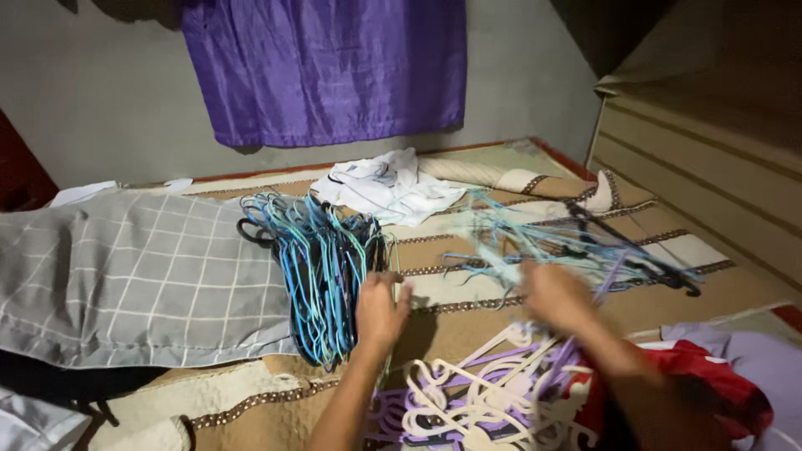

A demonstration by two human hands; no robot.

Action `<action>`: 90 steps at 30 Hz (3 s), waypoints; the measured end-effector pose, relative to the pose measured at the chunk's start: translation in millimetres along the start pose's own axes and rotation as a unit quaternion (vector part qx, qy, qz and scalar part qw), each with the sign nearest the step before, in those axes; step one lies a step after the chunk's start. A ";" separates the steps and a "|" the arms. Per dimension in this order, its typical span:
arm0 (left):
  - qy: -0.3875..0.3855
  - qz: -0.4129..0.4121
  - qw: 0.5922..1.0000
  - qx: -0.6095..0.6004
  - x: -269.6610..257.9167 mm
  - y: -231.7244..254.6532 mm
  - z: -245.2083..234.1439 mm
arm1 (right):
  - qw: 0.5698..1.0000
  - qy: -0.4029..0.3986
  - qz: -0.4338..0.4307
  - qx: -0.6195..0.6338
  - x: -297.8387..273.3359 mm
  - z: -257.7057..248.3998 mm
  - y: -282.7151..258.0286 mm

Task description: The person sorts a pile of plastic clothes hangers on a bed, separating them by color and stacking them. They then place a white shirt on a hanger and hang it on a rod. Finally, they gather the sorted hangers and hang them on the rod.

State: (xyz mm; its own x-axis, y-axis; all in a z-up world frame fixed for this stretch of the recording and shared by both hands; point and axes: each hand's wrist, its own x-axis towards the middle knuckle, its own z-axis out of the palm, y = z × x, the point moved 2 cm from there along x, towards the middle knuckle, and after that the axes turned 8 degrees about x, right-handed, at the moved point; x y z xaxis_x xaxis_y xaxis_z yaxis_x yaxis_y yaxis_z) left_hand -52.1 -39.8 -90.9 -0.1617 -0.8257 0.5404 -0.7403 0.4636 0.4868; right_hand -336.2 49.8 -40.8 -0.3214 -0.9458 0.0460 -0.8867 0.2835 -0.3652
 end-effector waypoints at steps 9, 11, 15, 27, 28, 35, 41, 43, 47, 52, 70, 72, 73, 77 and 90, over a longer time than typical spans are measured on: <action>-0.131 -0.312 0.810 -0.479 -17.9 56.4 76.9 | 0.985 -0.026 -0.107 0.131 -73.7 31.6 -47.4; -0.137 -0.314 0.762 -0.549 -16.7 53.3 78.2 | 0.959 0.076 -0.219 0.162 -65.1 22.4 -47.0; -0.157 -0.317 0.737 -0.576 -13.3 44.5 62.2 | 0.926 0.226 -0.268 0.142 -32.0 7.7 -40.3; -0.096 -0.248 0.791 -0.551 14.2 41.7 4.0 | 0.888 0.129 -0.161 0.411 16.8 1.8 -18.2; -0.072 -0.263 0.794 -0.542 18.3 37.9 -2.8 | 0.892 0.155 -0.137 0.402 19.1 -3.0 -9.5; 0.015 -0.274 0.794 -0.543 40.7 -6.8 -56.3 | 0.932 0.251 -0.004 0.262 39.0 -16.5 47.0; 0.037 -0.222 0.906 -0.358 57.3 -24.1 -41.6 | 0.900 0.193 0.005 0.392 57.5 7.5 43.9; 0.045 -0.213 0.933 -0.285 64.7 -28.2 -25.3 | 0.899 0.178 -0.003 0.400 60.3 12.6 44.0; 0.060 -0.182 0.966 -0.172 85.7 -44.6 12.7 | 0.908 0.157 -0.058 0.385 62.1 24.2 45.6; 0.051 -0.146 0.988 -0.030 85.8 -71.2 45.7 | 0.894 0.125 -0.099 0.419 68.1 26.4 44.9; 0.082 -0.001 0.954 0.289 16.1 -30.3 18.9 | 0.943 0.074 -0.102 0.308 47.3 15.4 6.9; 0.083 -0.013 0.963 0.256 19.9 -37.5 25.6 | 0.949 0.028 -0.007 0.314 44.1 17.5 1.3; 0.063 -0.021 0.966 0.250 22.3 -40.5 29.9 | 0.946 0.035 -0.025 0.320 42.0 16.7 -2.2; 0.021 -0.043 0.968 0.247 39.0 -43.7 34.7 | 0.925 0.115 -0.199 0.302 35.1 16.1 -22.5; 0.031 0.093 0.988 0.121 20.3 2.4 8.5 | 0.902 0.141 -0.332 0.237 -0.1 37.0 -82.8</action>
State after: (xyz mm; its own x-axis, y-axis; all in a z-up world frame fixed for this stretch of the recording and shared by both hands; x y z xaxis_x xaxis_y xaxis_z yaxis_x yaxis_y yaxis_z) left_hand -62.7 -58.1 -84.6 -0.2745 -0.7083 0.6503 -0.8374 0.5086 0.2005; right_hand -250.4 20.6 -45.0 0.0969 -0.7855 0.6113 -0.6948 -0.4931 -0.5235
